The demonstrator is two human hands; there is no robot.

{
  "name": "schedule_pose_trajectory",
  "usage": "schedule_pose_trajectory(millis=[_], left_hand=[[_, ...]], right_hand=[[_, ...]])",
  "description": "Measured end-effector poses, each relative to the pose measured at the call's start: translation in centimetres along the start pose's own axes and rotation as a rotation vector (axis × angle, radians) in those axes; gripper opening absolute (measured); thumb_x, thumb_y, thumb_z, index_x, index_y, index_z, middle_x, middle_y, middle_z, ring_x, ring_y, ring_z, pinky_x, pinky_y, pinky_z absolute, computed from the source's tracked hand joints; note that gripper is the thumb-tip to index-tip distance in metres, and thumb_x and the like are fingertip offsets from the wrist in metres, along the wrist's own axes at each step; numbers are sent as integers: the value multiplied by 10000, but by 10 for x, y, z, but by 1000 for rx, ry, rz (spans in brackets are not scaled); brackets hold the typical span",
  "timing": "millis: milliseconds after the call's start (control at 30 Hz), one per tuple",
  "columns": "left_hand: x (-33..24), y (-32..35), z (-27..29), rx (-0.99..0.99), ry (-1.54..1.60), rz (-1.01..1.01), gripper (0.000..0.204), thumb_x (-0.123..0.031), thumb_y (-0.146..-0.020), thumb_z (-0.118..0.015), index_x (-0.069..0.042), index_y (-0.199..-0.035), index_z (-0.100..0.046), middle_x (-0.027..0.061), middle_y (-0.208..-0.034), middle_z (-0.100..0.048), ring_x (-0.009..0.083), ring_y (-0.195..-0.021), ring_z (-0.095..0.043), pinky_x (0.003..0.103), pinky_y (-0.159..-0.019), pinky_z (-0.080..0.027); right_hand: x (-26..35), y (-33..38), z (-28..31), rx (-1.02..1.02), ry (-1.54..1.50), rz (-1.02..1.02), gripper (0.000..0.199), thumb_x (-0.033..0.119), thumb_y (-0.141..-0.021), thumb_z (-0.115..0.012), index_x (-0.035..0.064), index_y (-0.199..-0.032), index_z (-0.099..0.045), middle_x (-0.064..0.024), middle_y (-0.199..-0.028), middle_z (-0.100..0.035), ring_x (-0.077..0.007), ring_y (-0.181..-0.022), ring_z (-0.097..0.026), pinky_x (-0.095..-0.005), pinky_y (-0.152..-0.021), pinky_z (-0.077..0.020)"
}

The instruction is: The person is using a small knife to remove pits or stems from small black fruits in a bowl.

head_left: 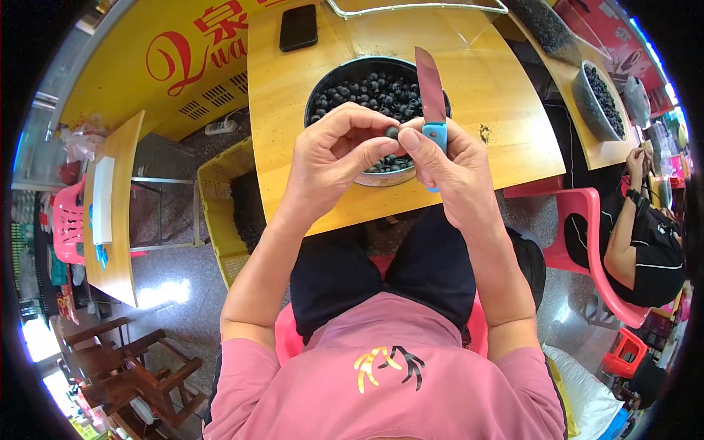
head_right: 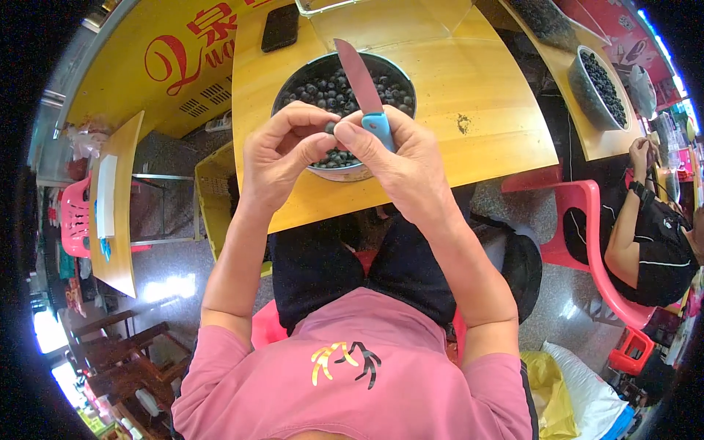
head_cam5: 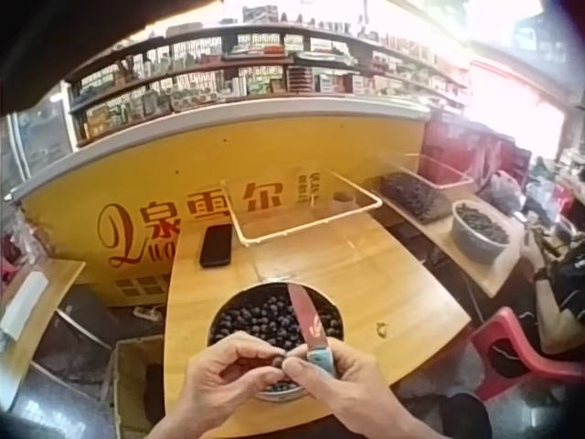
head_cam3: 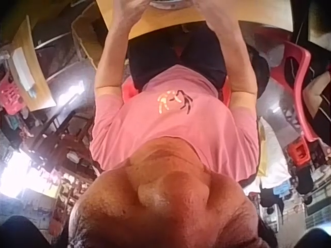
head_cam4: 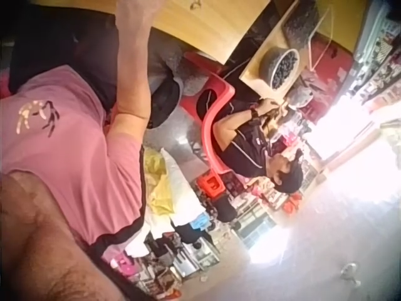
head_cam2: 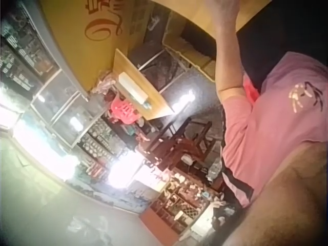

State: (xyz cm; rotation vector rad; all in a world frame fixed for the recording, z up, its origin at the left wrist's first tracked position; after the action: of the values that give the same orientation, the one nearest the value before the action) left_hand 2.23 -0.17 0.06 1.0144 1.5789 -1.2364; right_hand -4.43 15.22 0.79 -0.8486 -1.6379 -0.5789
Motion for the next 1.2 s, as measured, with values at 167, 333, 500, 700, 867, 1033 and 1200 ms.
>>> schedule_pose_trajectory(millis=[167, 333, 500, 700, 867, 1033, 1200], left_hand=[[0, 6, 3, -14, -44, -35, 195, 6, -879, -644, 44, -1070, -633, 53, -978, -608, 112, -899, -622, 221, -771, -503], [-5, 11, -4, -101, 40, 45, 203, 7, -890, -627, 28, -1091, -633, 61, -986, -603, 121, -912, -634, 234, -789, -508], [-6, 11, -8, -117, -24, -20, 177, 20, -893, -616, 38, -1068, -630, 64, -985, -597, 136, -916, -645, 247, -802, -518], [-5, 13, -10, -148, -15, -54, 178, 31, -886, -619, 34, -1064, -628, 60, -989, -604, 133, -905, -645, 246, -782, -523], [3, 15, -5, -172, 51, -4, 178, -14, -889, -642, 20, -1064, -631, 43, -933, -624, 88, -815, -615, 220, -691, -504], [3, 13, -4, -209, 143, 48, 181, -81, -910, -641, -11, -1071, -598, 15, -838, -621, 64, -724, -567, 207, -634, -466], [6, 13, -6, -136, 168, 33, 176, -75, -928, -614, -19, -1087, -563, 20, -820, -601, 68, -697, -545, 217, -632, -460]], right_hand=[[-2, -2, 2, 12, -28, -107, 186, 204, -930, -635, 24, -980, -640, -17, -781, -633, -26, -549, -428, -182, -493, -323], [-2, -3, -2, 14, -22, -82, 186, 207, -936, -626, 25, -975, -640, -17, -778, -632, -22, -548, -434, -183, -491, -329], [1, -5, -7, -3, -12, -28, 189, 217, -923, -646, 33, -970, -646, -12, -769, -634, -13, -537, -425, -181, -477, -320], [3, -6, -6, 3, 54, -27, 206, 226, -903, -674, 31, -965, -653, -7, -759, -634, -12, -535, -422, -180, -474, -314], [6, -6, -5, 27, 40, -8, 200, 213, -915, -658, 19, -961, -650, -17, -771, -633, -38, -570, -457, -196, -502, -349], [18, -2, -2, 46, 671, 335, 142, 123, -897, -643, 10, -982, -645, -53, -796, -627, -126, -667, -568, -231, -570, -439], [16, -2, 3, 58, 1007, 583, 154, 39, -846, -649, 18, -998, -651, -102, -843, -621, -200, -714, -625, -269, -602, -494]])
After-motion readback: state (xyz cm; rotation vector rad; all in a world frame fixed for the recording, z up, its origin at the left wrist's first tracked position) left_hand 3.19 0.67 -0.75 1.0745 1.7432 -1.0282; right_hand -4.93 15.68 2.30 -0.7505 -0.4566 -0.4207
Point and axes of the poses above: each hand's wrist, its own y-axis away from the middle knuckle, its own z-axis out of the back of the hand, x = y × z, the point moved 2 cm from there along -y, towards the middle knuckle
